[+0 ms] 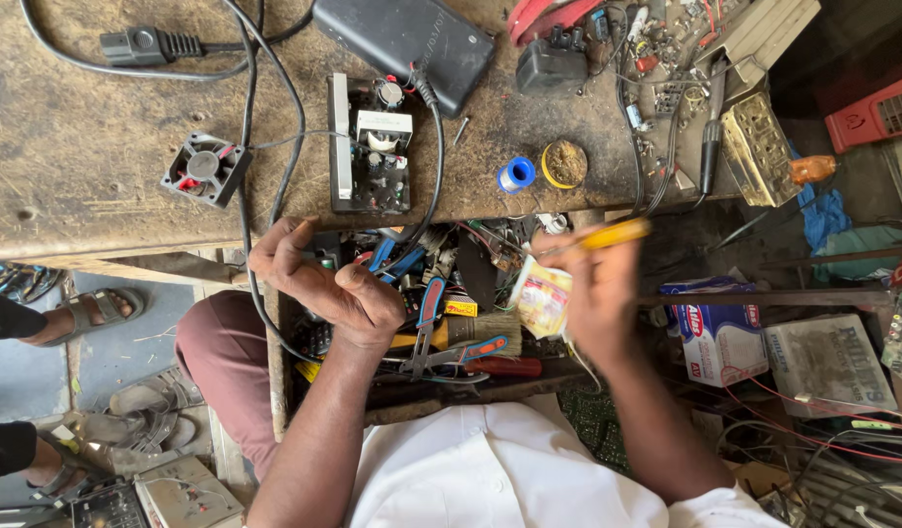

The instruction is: The person sits at a cluttered electronics repair bench and solders components on a power supply circuit board. They hold the board with one hand while applying a soldering iron, feed solder wire to the joints, and use a screwdriver to work on the board, occasionally picking up and repositioning parts.

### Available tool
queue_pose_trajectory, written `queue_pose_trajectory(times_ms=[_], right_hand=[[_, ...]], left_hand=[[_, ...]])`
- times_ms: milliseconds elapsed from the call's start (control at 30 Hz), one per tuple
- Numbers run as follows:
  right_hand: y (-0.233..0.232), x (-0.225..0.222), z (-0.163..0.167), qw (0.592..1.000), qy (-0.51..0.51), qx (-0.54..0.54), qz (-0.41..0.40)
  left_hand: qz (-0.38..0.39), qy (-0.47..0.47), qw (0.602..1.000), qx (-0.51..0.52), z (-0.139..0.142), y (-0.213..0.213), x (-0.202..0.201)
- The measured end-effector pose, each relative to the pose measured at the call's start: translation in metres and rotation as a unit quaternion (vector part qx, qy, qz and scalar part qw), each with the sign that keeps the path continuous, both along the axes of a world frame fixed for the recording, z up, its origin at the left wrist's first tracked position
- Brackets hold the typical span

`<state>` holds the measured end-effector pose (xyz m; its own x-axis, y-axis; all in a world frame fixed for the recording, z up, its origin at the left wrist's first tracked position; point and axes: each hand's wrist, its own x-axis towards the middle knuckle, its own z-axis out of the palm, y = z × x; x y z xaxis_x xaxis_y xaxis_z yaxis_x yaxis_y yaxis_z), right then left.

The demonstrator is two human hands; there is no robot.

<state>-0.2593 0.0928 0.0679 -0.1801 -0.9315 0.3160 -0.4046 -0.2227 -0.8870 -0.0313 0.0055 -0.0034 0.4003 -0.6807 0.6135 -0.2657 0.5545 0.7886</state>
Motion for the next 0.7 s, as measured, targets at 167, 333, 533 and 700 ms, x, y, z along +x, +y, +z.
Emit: queue_pose_trajectory(times_ms=[167,333,533,700], right_hand=[[-0.026,-0.036,0.018,0.989,-0.059,-0.041,-0.127],[-0.057,-0.052,0.011,0.988,-0.095,-0.086,-0.084],[-0.073,-0.055,0.006,0.979,0.131,-0.111,-0.112],[-0.076,-0.054,0.005,0.985,0.109,-0.098,-0.094]], left_hand=[[0.012,-0.028,0.999,0.014,0.002,0.001,0.001],[0.016,-0.034,0.999,0.013,0.003,-0.001,0.001],[0.020,-0.047,0.999,0.015,0.005,-0.003,0.002],[0.029,-0.073,0.996,0.031,0.007,-0.003,0.004]])
